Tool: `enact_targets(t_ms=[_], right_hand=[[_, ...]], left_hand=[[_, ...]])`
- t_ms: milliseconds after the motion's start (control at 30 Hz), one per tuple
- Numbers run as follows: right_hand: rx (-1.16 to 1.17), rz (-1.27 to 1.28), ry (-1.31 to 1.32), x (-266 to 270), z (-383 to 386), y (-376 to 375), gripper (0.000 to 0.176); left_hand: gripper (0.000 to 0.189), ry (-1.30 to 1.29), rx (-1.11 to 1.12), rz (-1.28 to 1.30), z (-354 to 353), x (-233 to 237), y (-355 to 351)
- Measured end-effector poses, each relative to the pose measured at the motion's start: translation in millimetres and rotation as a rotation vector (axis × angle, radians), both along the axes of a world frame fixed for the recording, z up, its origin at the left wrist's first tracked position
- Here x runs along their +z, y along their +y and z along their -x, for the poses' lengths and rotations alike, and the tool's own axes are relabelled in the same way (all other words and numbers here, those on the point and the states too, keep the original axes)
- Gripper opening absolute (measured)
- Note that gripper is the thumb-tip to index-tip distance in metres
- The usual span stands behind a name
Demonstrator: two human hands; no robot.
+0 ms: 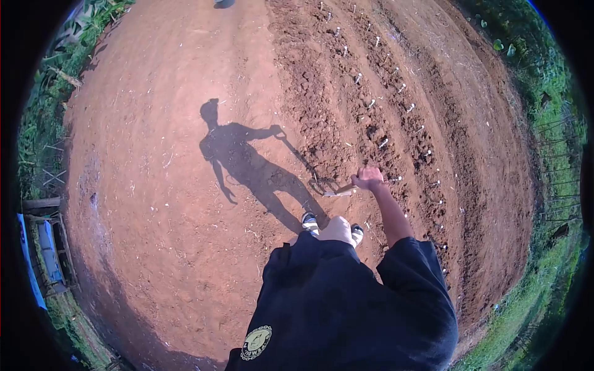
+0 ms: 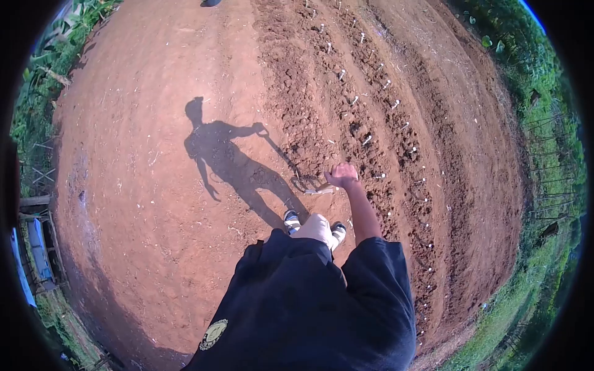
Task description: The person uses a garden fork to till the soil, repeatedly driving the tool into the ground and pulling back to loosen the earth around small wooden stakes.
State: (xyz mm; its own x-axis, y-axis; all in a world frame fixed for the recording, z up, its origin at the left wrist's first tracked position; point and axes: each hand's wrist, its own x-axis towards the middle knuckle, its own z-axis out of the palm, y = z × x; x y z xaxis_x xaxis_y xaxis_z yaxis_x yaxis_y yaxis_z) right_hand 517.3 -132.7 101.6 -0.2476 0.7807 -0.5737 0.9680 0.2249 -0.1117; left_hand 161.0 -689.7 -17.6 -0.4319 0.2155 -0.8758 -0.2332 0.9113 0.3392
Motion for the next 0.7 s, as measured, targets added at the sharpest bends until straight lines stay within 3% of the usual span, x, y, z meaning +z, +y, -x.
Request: enact_targets(t_ms=[267,333,500,700], right_hand=[[-0.051,-0.031,-0.027,-4.0,-0.7,-18.7,0.053],[-0.009,-0.094,-0.035,-13.6,-5.3,-22.4,0.054],[0.002,-0.121,-0.032,-21.3,-9.0,-24.7,0.055],[-0.022,-0.120,0.010,-18.4,-9.1,-27.1,0.055]], left_hand=[[0.050,-0.057,-0.148,-0.212,65.8,-51.2,109.9],[0.039,0.151,-0.303,-0.146,80.9,12.0,177.0],[0.039,0.330,-0.379,-0.388,131.9,32.6,245.2],[0.041,0.285,-0.380,-0.350,106.9,32.9,259.6]])
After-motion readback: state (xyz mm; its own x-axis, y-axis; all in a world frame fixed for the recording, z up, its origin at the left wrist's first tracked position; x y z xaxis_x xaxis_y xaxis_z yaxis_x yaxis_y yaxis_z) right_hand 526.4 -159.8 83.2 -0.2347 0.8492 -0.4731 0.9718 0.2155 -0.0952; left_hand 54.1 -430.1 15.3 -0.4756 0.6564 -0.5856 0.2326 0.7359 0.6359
